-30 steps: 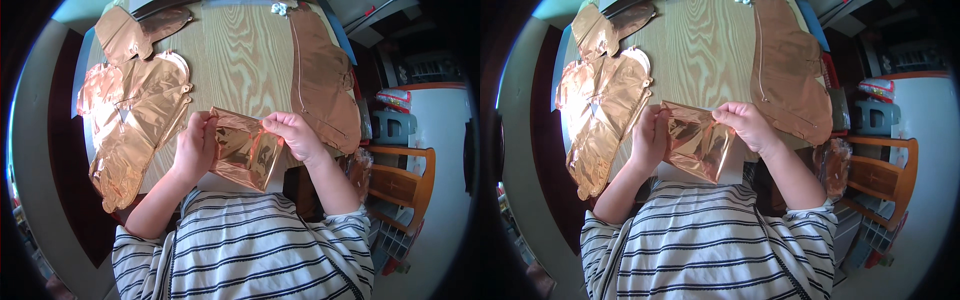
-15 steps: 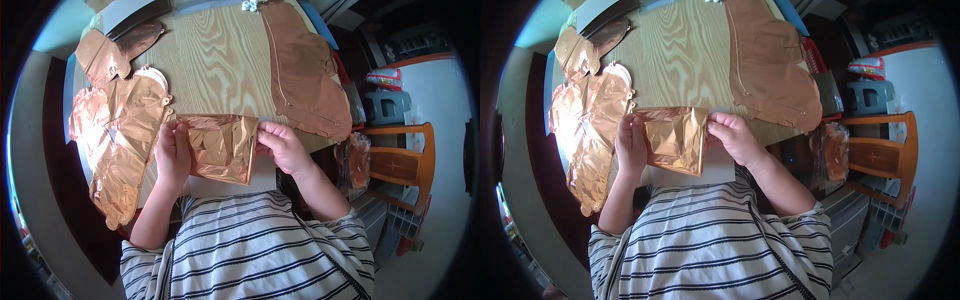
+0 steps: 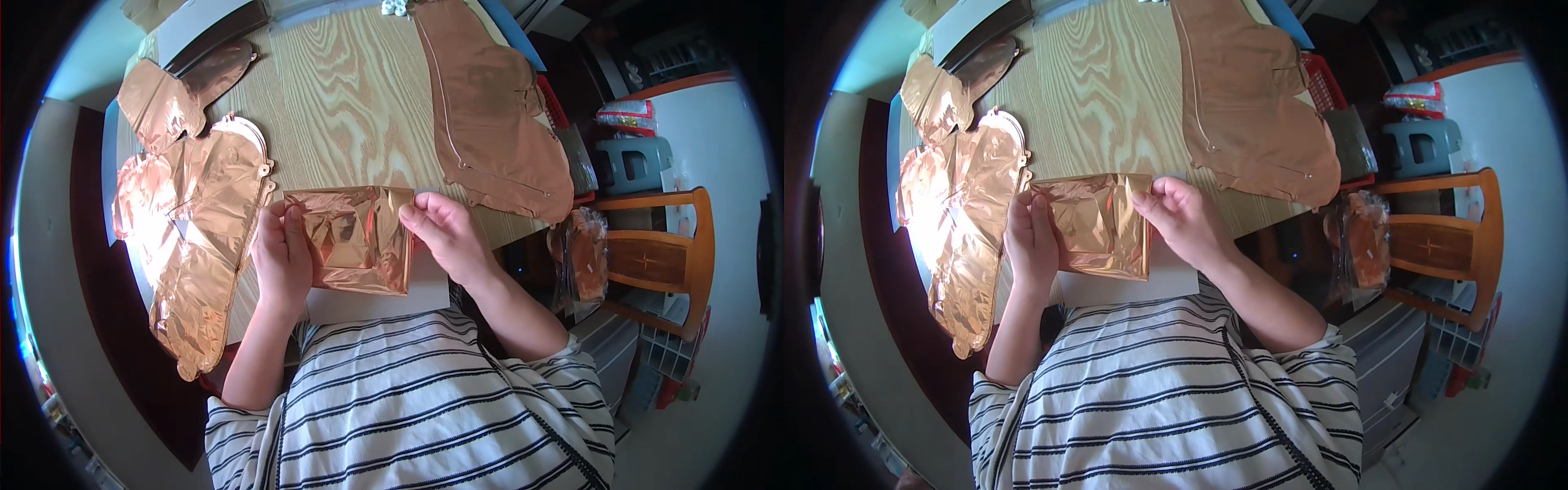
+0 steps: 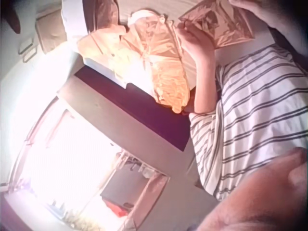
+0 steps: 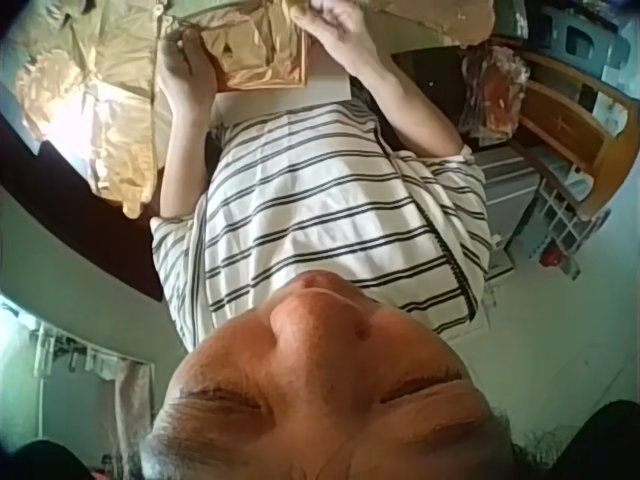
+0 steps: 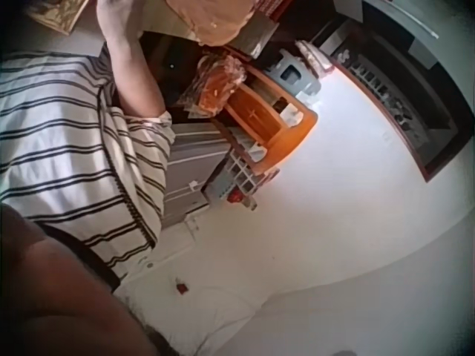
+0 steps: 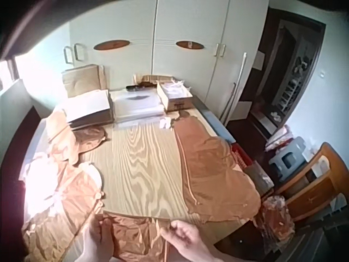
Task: Folding foil balloons and placing them into plastic packaging sleeves with cardboard backings.
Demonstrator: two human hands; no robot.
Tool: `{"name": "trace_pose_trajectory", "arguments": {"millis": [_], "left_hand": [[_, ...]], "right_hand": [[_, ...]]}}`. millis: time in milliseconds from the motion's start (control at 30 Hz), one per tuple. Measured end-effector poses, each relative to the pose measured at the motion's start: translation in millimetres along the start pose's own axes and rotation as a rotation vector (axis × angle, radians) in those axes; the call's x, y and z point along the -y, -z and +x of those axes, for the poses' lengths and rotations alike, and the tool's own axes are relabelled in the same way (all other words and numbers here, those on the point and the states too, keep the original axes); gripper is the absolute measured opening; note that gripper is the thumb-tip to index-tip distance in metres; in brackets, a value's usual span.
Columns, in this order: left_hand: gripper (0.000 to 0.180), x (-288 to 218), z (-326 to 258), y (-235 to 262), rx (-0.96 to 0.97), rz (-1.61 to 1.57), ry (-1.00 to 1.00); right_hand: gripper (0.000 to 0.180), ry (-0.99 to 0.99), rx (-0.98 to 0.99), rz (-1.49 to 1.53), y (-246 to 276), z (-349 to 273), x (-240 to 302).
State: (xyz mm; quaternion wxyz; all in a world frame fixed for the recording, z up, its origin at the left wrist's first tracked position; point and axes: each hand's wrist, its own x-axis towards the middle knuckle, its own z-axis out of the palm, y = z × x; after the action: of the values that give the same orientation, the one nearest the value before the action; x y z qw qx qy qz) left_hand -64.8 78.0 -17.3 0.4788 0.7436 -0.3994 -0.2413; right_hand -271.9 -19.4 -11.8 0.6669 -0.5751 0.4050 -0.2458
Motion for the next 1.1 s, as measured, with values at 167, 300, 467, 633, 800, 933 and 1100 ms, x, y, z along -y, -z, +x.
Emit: {"name": "trace_pose_trajectory", "arguments": {"millis": [167, 300, 467, 633, 800, 933, 1100], "left_hand": [[0.020, -3.6, -6.0, -6.0, 0.010, 0.001, -0.007], [0.019, 10.9, -6.7, -10.1, -0.034, 0.069, -0.104], [0.018, -4.2, -16.4, -8.2, 0.022, 0.028, 0.020], [0.016, -4.9, -18.7, -8.1, 0.056, 0.093, 0.038], [0.022, 10.0, -19.2, -9.0, 0.081, 0.400, -0.121], [0.041, 14.4, -16.7, -9.1, 0.103, 0.629, -0.165], [0.044, 27.1, 7.9, -15.7, 0.022, 0.670, -0.181]], "right_hand": [[0.031, 0.069, -0.159, -0.119, -5.2, -1.4, -22.3], [0.031, 0.090, -0.224, -0.139, -7.7, -7.3, -31.8], [0.030, 0.039, -0.212, -0.101, -7.1, -14.1, -21.3], [0.030, -0.007, -0.160, -0.119, -9.5, -19.1, -15.3], [0.024, 0.034, -0.151, -0.489, -5.9, -18.1, -16.7], [0.021, 0.070, -0.165, -0.674, -6.7, -9.5, -12.7], [0.024, 0.139, -0.185, -0.722, -5.3, 35.9, -1.9]]}}
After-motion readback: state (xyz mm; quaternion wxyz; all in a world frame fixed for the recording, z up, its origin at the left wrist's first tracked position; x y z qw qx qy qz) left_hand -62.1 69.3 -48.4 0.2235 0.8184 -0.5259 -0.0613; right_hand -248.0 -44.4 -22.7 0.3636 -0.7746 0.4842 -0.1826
